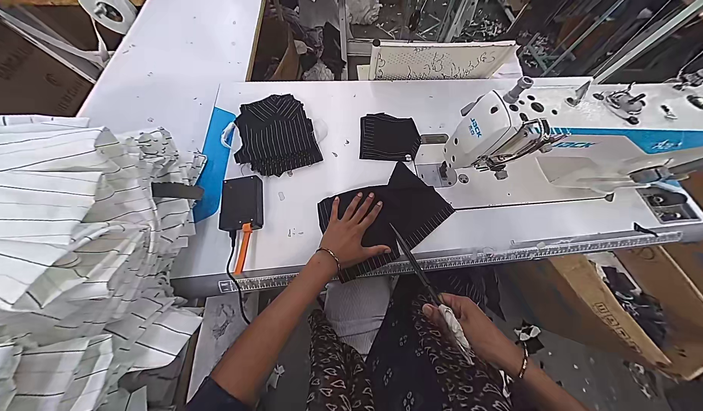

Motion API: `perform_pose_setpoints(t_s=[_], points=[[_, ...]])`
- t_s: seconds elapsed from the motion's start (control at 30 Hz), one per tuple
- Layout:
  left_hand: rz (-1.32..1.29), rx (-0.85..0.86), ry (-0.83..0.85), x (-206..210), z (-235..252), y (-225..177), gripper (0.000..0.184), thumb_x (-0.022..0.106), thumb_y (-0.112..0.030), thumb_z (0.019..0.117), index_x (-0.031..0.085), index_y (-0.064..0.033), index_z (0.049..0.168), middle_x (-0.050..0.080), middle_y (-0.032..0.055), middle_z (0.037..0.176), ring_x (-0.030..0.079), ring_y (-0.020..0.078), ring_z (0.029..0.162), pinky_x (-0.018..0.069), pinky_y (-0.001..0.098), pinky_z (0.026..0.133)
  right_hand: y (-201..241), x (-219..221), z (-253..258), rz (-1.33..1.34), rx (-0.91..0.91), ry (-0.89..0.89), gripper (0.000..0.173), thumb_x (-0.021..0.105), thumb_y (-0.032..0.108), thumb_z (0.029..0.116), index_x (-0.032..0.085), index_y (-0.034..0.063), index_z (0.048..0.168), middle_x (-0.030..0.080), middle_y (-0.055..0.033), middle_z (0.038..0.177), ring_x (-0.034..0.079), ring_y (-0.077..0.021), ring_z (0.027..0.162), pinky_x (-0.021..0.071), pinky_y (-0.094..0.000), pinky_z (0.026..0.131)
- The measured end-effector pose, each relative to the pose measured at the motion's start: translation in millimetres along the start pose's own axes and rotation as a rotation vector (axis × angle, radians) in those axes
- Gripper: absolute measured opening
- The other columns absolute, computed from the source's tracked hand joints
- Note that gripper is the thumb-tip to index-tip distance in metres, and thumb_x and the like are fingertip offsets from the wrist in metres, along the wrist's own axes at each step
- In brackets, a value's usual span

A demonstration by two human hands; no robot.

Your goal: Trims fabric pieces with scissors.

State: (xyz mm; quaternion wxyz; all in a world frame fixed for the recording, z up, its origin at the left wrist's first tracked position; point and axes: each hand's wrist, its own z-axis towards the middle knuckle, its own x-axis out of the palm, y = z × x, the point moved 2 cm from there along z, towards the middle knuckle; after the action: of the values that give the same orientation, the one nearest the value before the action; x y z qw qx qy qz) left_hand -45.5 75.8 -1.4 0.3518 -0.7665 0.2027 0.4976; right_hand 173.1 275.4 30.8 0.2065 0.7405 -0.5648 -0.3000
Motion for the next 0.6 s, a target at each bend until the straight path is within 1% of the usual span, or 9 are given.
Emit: perform_pose_setpoints(t_s=[0.1,0.17,0.23,0.33,0.47,0.6], points=[[0.000,0.000,0.002,1,0,-1,0.108,0.034,-0.091,0.0840,0.015,-0.0235,0.166,0.007,-0.0011,0.174,0.000,0.0258,0.160,-0.0045,0.0684,0.120,9,0,6,0.025,0.010,0.032,0.044,0.066,0.056,0.0940,0.056,0.0138,0.086,0.050,0.0061,0.063,0.050,-0.0040,0.053,0.0433,-0.0226,0.054],[-0.002,0.000,-0.008,1,-1,0,0.111,0.035,-0.091,0.0834,0.015,-0.0205,0.166,0.008,-0.0010,0.174,0.001,0.0250,0.160,-0.0044,0.0682,0.121,12,1,11,0.029,0.006,0.038,0.044,0.066,0.055,0.0947,0.055,0.0138,0.085,0.049,0.0057,0.062,0.050,-0.0043,0.053,0.0424,-0.0224,0.053],[-0.018,0.001,-0.015,2,-1,1,0.112,0.035,-0.091,0.0832,0.015,-0.0183,0.166,0.009,-0.0003,0.173,0.002,0.0247,0.160,-0.0056,0.0681,0.121,10,3,13,0.067,-0.006,0.034,0.044,0.068,0.053,0.0947,0.054,0.0140,0.082,0.047,0.0054,0.057,0.047,-0.0049,0.048,0.0410,-0.0221,0.049],[-0.011,-0.002,-0.017,2,-1,0,0.114,0.035,-0.091,0.0826,0.014,-0.0168,0.166,0.009,0.0004,0.173,0.003,0.0241,0.160,-0.0051,0.0675,0.121,8,3,11,0.125,-0.006,0.031,0.042,0.069,0.051,0.0946,0.054,0.0140,0.080,0.048,0.0050,0.056,0.048,-0.0053,0.045,0.0419,-0.0215,0.046],[-0.009,-0.001,-0.023,1,-2,-1,0.117,0.036,-0.092,0.0820,0.013,-0.0132,0.166,0.009,0.0031,0.173,0.004,0.0249,0.160,-0.0043,0.0673,0.121,18,5,16,0.190,-0.013,0.042,0.040,0.068,0.050,0.0953,0.055,0.0143,0.081,0.048,0.0060,0.058,0.048,-0.0037,0.047,0.0414,-0.0199,0.048],[-0.016,-0.008,-0.019,1,-2,-1,0.120,0.038,-0.092,0.0806,0.011,-0.0120,0.166,0.009,0.0040,0.173,0.004,0.0239,0.160,-0.0044,0.0662,0.122,24,5,28,0.145,-0.031,0.025,0.040,0.069,0.048,0.0955,0.055,0.0132,0.082,0.048,0.0052,0.059,0.047,-0.0047,0.049,0.0408,-0.0216,0.049]])
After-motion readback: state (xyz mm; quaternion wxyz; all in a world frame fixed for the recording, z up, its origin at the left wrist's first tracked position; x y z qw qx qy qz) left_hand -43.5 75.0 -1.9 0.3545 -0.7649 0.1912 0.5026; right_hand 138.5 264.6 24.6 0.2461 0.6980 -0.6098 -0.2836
